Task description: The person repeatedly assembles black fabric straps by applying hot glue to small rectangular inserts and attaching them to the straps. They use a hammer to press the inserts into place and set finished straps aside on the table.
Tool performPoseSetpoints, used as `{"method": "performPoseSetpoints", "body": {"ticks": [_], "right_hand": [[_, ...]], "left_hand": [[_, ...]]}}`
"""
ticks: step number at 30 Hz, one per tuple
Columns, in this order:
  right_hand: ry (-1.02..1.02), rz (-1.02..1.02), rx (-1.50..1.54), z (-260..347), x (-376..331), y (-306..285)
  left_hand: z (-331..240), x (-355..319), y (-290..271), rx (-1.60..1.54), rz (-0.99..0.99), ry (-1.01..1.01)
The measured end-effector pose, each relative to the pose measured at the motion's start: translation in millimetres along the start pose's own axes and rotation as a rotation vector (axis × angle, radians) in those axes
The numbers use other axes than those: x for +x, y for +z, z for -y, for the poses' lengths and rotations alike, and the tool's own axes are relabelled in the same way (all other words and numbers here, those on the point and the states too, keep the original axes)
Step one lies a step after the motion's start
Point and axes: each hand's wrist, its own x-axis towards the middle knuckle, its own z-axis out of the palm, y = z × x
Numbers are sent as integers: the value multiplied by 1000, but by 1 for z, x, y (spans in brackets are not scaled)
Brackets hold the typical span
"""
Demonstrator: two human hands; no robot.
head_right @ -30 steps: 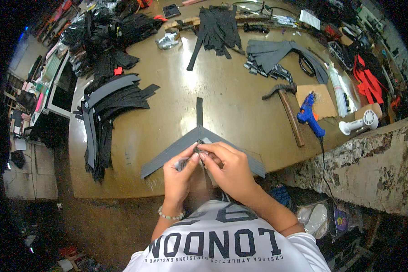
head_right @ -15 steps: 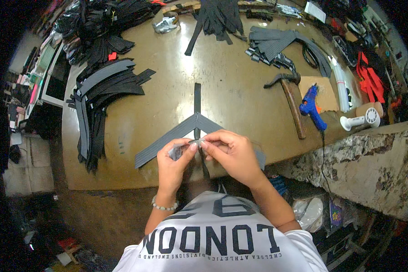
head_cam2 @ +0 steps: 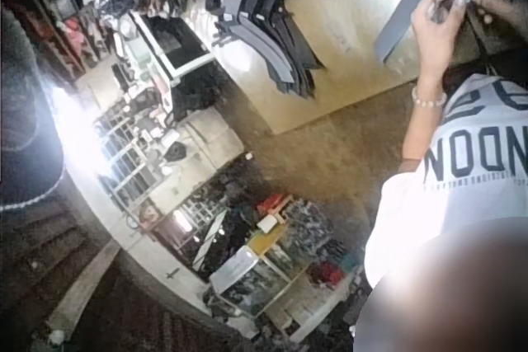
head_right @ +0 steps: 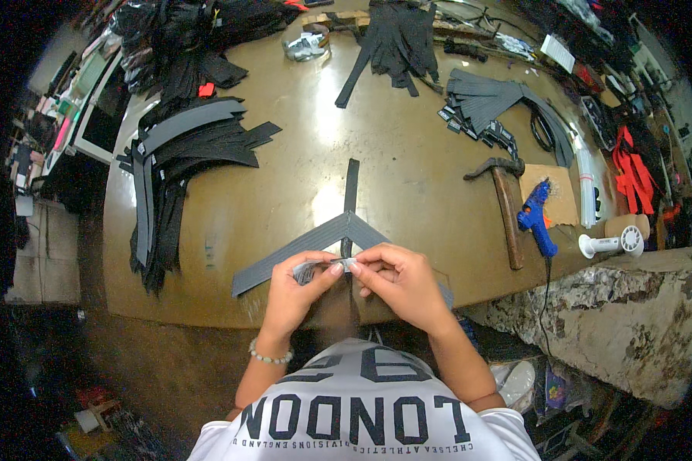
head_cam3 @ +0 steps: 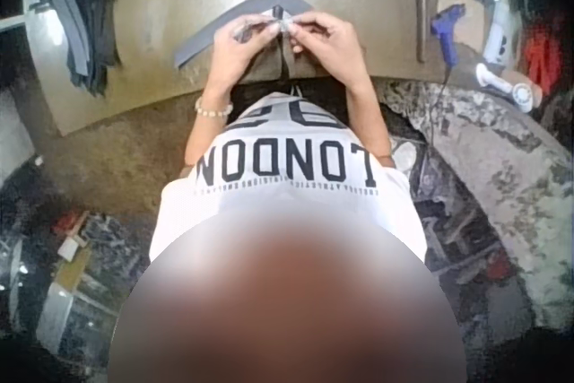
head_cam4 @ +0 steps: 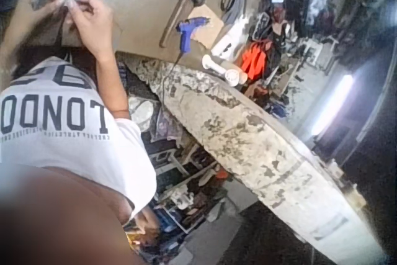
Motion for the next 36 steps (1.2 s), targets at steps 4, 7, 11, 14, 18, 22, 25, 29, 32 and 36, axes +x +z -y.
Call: {"method": "performPoseSetpoints", "body": {"ticks": [4, 7, 11, 14, 18, 22, 25, 29, 32, 36], "right_hand": [[0, 96, -120, 5, 21, -6], [75, 137, -158, 9, 48, -11], [47, 65, -523, 6, 76, -11], [142, 54, -482, 1, 82, -10], [126, 45, -472, -3, 82, -10], [134, 31, -451, -2, 82, -8], [155, 25, -498, 5, 83, -7], [57, -12, -563, 19, 66, -12], [93, 44, -861, 18, 36, -10], [-247, -9, -1011, 1, 11, 11]], "left_hand": [[-8, 7, -13, 176, 6, -21], [-10, 24, -17, 384, -36, 6], [-2, 44, -12, 625, -134, 257], [5, 47, -10, 621, -147, 200], [7, 48, -11, 589, -135, 138], [4, 48, -9, 620, -159, 103], [4, 46, -4, 627, -181, 141], [6, 44, -1, 654, -197, 247], [9, 43, -3, 691, -181, 238], [11, 43, -4, 682, -169, 236]]}}
